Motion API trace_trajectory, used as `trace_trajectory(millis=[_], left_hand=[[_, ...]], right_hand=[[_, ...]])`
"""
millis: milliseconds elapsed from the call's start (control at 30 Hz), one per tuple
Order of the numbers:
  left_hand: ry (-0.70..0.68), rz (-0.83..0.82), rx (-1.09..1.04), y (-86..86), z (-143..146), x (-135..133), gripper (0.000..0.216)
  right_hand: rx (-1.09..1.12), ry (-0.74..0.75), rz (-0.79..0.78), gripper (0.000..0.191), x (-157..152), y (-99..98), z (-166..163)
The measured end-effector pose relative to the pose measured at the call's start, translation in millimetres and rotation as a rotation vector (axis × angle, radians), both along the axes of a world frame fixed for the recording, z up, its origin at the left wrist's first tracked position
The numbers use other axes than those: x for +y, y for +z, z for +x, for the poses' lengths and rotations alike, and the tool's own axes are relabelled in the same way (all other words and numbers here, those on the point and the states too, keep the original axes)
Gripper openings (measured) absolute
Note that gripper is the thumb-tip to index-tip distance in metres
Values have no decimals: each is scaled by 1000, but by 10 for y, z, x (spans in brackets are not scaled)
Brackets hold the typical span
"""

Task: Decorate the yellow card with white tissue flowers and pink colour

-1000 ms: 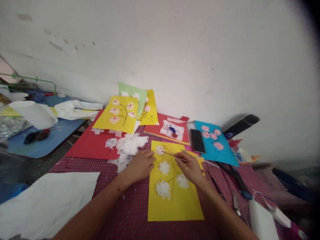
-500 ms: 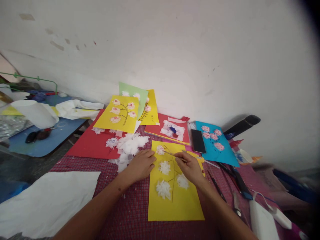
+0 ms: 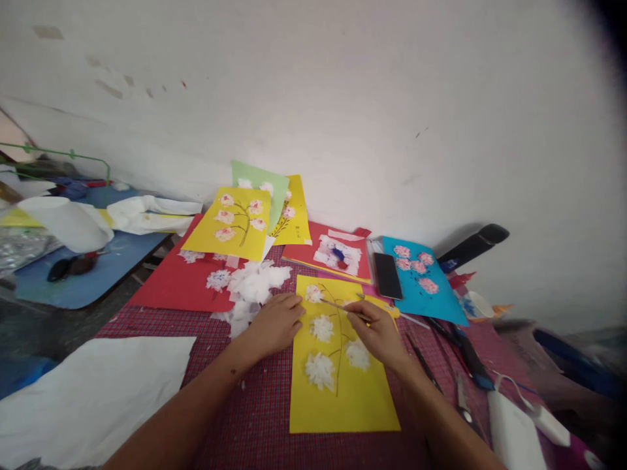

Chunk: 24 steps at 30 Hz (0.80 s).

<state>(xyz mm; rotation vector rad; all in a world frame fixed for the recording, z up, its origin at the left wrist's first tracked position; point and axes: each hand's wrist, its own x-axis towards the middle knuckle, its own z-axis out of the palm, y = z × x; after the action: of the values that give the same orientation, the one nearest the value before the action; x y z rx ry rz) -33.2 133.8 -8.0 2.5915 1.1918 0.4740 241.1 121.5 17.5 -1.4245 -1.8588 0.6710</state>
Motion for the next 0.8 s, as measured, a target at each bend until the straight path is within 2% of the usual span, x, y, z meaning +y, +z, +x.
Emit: trace_trajectory(millis=[133, 500, 700, 800], left_hand=[[-7, -3, -13, -15, -6, 9, 19], [6, -16, -5, 7, 0, 0, 21], [0, -23, -13, -4, -2, 6, 21], [5, -28, -20, 7, 2, 4, 21]], right_hand=[[101, -93, -23, 18, 44, -8, 73], [118, -42, -92, 19, 76, -67, -15], [172, -127, -100, 20, 142, -36, 32], [148, -108, -103, 19, 147, -29, 0]])
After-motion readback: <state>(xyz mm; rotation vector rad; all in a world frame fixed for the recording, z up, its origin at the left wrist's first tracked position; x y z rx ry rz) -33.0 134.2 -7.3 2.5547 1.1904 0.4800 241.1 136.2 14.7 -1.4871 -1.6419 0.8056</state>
